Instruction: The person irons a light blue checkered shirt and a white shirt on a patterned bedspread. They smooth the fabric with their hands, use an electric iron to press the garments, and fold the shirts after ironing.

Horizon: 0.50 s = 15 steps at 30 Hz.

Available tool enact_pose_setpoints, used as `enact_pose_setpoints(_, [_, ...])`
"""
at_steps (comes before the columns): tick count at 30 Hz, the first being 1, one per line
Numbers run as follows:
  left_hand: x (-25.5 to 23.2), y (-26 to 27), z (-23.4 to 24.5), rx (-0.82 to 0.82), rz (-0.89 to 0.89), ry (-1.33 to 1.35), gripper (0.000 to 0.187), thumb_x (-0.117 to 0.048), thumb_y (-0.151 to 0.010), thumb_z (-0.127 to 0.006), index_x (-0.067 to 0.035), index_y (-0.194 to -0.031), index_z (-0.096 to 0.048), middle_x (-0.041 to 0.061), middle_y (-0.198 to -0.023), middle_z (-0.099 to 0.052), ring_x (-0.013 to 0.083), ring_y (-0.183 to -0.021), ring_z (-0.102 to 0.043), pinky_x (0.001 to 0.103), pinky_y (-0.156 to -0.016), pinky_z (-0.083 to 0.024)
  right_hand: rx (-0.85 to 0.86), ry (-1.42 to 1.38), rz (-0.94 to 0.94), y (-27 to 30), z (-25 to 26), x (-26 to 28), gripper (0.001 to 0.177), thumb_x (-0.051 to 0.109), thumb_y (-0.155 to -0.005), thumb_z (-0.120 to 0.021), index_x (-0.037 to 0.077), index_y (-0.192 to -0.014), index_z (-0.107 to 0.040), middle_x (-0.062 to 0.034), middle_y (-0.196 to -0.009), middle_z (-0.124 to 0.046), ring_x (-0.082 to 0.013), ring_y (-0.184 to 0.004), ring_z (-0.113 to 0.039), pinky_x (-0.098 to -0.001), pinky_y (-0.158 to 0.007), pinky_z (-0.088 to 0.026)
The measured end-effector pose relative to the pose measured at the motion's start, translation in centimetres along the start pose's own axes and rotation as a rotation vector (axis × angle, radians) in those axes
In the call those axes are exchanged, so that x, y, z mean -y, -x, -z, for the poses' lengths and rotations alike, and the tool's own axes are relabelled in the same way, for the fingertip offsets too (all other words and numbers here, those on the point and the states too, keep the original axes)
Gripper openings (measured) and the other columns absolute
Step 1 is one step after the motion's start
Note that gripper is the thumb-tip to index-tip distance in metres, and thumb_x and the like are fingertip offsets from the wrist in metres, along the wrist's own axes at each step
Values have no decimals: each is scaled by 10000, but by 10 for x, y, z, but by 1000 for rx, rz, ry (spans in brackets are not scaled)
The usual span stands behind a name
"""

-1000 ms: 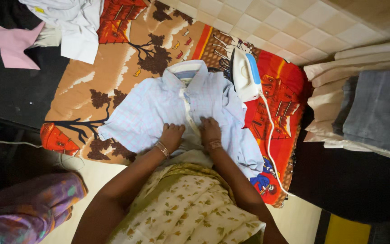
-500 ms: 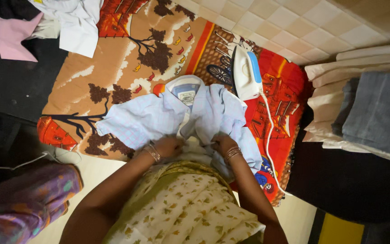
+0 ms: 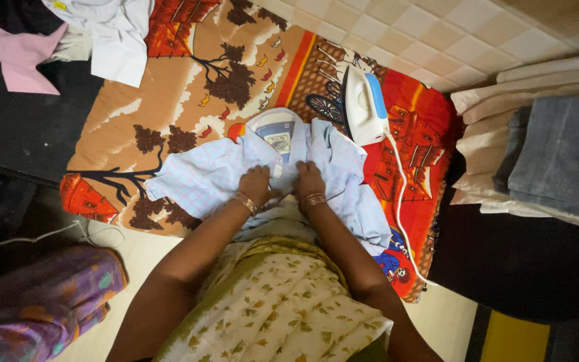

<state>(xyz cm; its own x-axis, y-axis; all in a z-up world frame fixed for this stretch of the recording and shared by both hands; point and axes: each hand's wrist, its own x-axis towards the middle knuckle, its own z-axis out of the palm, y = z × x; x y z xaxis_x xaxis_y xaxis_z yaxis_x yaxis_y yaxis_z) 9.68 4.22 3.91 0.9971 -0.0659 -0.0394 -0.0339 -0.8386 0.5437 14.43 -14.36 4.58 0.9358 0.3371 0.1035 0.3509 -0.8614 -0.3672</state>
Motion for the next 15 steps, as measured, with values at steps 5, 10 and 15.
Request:
enact_pose_setpoints(5, [15,10,-26,10,84,2,250,-259,-926,-692,-90,-1098,-629,140,-1009,-689,346,-928,-671,482,-813,-557,258,-255,-267,2,3,-44,218,220,-893,-695,144,-1097,-688,-143,-1069,-711,-360,-984,-693,-453,-874,-550])
enact_pose_setpoints(10, [9,-8,-38,-217,-57,104,296,-192,-782,-683,-14,-1012,-624,192,-910,-675,395,-829,-658,491,-708,-543,-79,-98,74,-2,1,-32,296,230,-776,-765,120,-1042,-697,-150,-1064,-683,-370,-988,-648,-455,-862,-536])
enact_pose_setpoints(15, [15,-16,-62,-263,-56,220,137,-74,-870,-547,-29,-944,-652,220,-876,-685,404,-832,-659,502,-771,-544,65,-7,118,-6,-34,-41,173,176,-828,-741,97,-981,-718,-130,-1028,-710,-351,-957,-668,-450,-828,-545])
